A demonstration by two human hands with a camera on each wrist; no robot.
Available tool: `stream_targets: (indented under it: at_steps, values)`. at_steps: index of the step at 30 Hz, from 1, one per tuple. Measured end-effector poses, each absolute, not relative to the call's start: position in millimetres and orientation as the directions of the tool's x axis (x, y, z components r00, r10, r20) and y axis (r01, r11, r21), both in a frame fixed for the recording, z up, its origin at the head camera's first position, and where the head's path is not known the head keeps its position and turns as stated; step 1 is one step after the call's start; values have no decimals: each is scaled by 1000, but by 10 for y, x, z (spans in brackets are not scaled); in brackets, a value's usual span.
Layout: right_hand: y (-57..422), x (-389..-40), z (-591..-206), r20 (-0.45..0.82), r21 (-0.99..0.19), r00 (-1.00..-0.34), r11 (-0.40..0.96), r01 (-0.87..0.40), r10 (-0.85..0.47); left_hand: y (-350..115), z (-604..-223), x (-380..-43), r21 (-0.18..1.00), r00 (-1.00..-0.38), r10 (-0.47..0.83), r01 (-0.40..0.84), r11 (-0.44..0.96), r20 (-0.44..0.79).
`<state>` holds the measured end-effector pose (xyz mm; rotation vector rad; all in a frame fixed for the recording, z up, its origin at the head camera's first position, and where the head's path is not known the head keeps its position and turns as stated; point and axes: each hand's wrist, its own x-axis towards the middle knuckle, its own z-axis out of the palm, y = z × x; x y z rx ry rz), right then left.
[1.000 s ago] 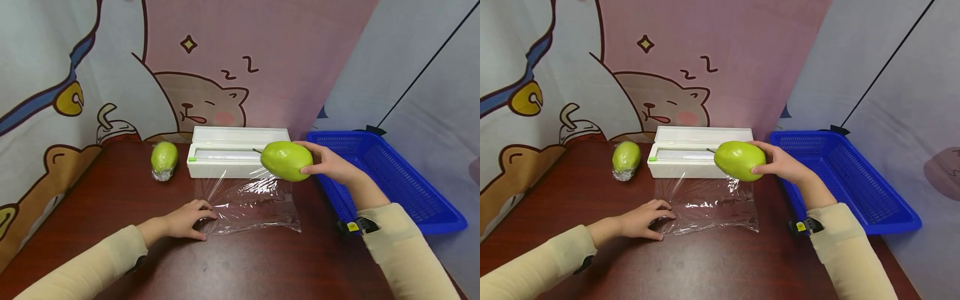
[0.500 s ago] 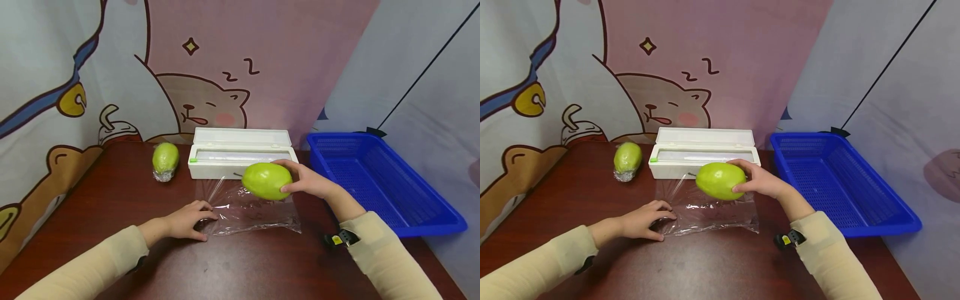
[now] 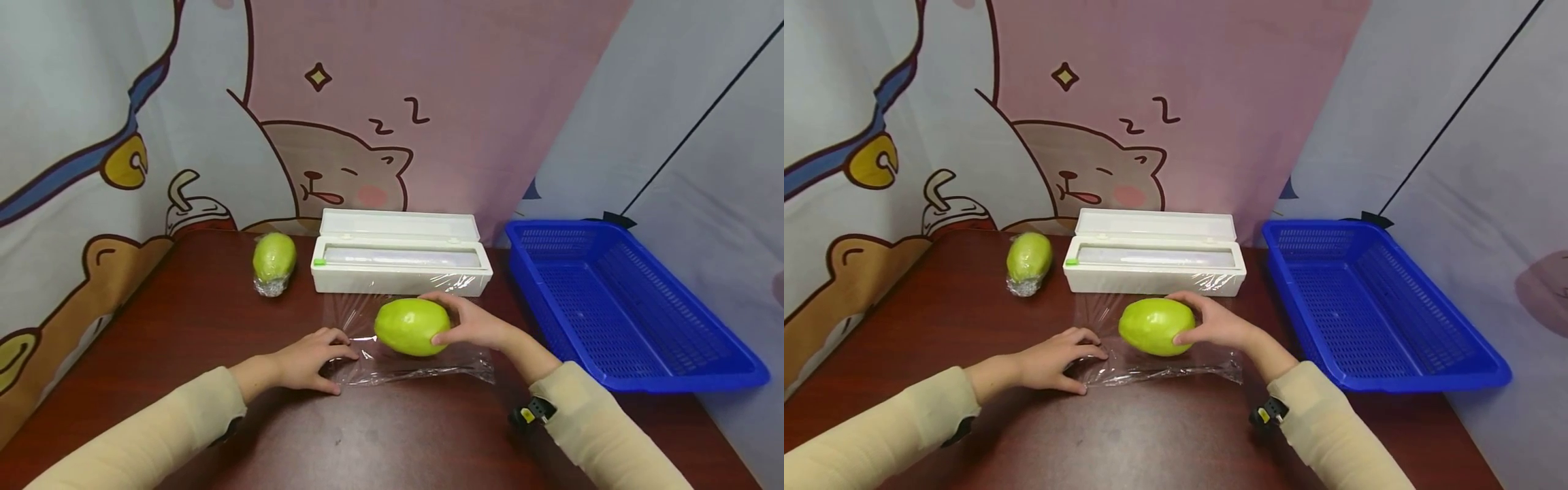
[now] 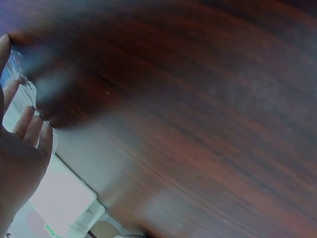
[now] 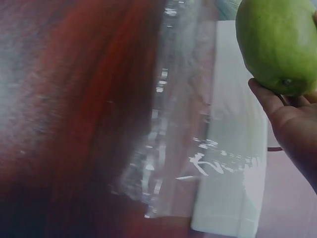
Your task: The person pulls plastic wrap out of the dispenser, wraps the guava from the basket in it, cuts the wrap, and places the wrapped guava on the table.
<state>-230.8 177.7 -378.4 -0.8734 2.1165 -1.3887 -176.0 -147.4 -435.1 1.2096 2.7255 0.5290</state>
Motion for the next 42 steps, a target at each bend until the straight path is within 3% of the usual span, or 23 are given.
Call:
stream_targets:
  at_steps: [17,33,42]
  values:
    - [1821,-2304,-4074,-98,-893,-699,373,-253,-708,-1442,-4286,-1746,356,-669,743,700,620,23]
    - [1837,-2242,-4134,-154,-907,-661,370,-200,-734,-1457,-4261,-1699,241,-588,806,793,559,64]
    - [1784,-2184,-4138,-84,-870,-700,395,-296,-709,-1486,-4239,-1694,184,-555,829,824,536,71]
